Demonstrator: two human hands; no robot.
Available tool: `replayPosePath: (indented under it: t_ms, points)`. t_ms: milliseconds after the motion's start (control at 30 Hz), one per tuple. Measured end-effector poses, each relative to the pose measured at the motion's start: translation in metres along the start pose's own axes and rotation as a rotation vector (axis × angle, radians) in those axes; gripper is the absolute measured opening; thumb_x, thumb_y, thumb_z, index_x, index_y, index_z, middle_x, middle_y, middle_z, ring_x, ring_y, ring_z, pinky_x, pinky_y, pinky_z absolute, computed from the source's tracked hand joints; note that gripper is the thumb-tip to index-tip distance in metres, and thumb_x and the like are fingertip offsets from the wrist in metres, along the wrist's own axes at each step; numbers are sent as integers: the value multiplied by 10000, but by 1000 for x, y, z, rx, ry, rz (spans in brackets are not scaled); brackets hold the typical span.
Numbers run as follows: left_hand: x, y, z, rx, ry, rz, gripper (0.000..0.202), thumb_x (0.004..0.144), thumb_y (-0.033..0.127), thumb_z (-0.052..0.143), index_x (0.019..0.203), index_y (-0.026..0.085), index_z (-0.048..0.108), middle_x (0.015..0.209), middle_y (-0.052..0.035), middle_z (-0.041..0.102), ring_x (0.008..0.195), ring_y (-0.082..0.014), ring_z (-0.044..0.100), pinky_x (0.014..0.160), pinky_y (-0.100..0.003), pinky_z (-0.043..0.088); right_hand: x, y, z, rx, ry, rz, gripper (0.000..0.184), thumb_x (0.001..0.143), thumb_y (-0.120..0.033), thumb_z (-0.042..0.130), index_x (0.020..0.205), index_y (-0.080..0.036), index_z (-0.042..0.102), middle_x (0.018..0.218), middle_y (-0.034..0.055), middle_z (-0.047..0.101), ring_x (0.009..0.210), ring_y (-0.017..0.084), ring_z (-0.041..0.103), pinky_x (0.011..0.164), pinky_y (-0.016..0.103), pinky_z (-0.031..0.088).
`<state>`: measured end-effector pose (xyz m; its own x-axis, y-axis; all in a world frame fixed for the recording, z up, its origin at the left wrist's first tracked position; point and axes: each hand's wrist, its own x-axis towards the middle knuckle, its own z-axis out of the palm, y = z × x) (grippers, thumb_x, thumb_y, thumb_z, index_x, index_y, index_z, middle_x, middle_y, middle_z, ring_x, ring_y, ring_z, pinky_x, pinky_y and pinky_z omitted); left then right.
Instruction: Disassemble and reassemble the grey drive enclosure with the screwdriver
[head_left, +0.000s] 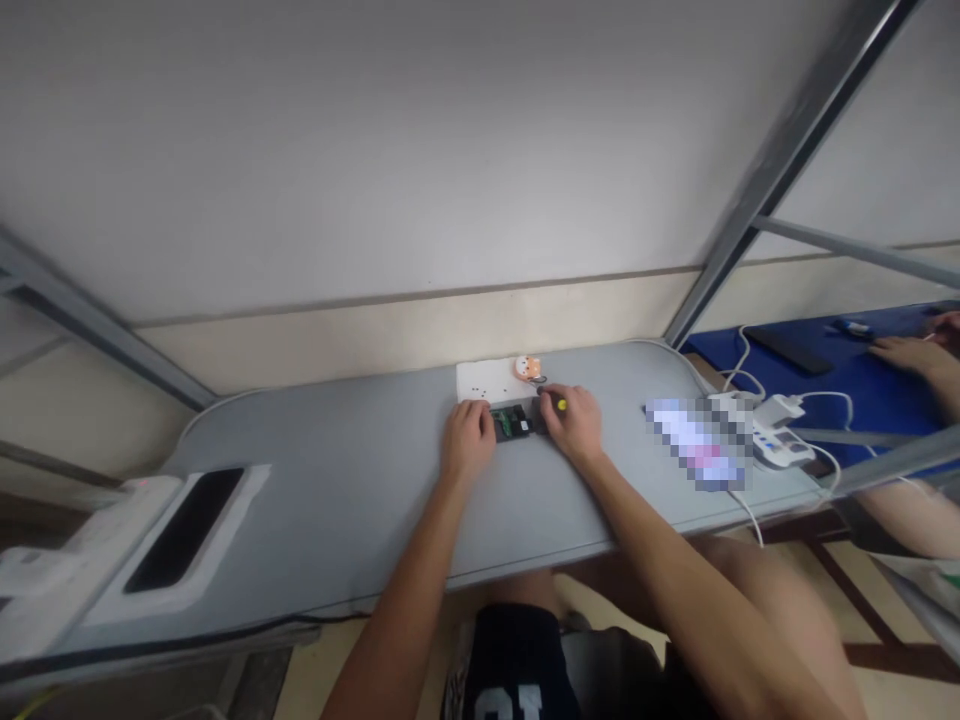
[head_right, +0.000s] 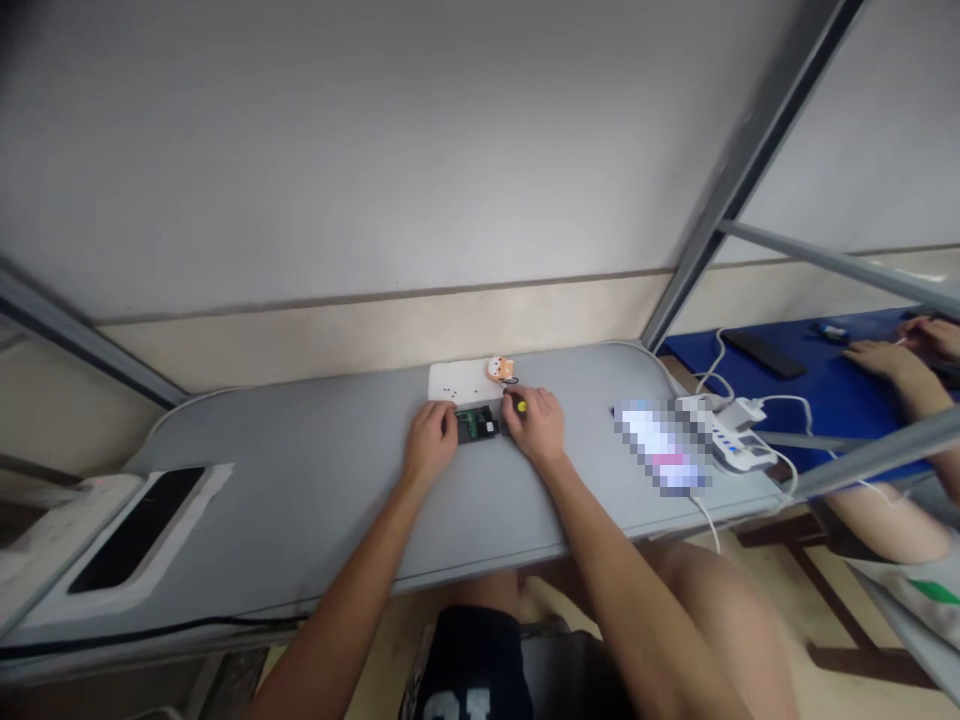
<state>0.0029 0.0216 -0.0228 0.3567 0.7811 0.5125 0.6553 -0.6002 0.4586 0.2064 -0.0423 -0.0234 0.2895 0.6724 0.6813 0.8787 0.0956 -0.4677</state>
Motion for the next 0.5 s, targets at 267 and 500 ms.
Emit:
replayPosePath:
  t_ms: [267, 500]
  points:
    - [-1, 1, -1, -4, 11, -26, 216, 996, 168, 468, 968, 239, 670, 989, -76, 716, 985, -253, 668, 890, -392, 550, 1, -2, -1, 33, -25, 7, 260, 1014, -397, 503, 1031, -234, 705, 956, 98, 777, 881, 268, 670, 840, 407, 503]
    - [-1, 1, -1, -1, -20, -45, 240, 915, 82, 507, 1002, 231, 673, 1034, -83, 716, 1029, -265, 665, 936, -408, 552, -1, -2, 0, 53, -39, 9, 254, 1016, -398, 507, 1047, -239, 702, 954, 98, 765, 883, 261, 689, 831, 399, 523]
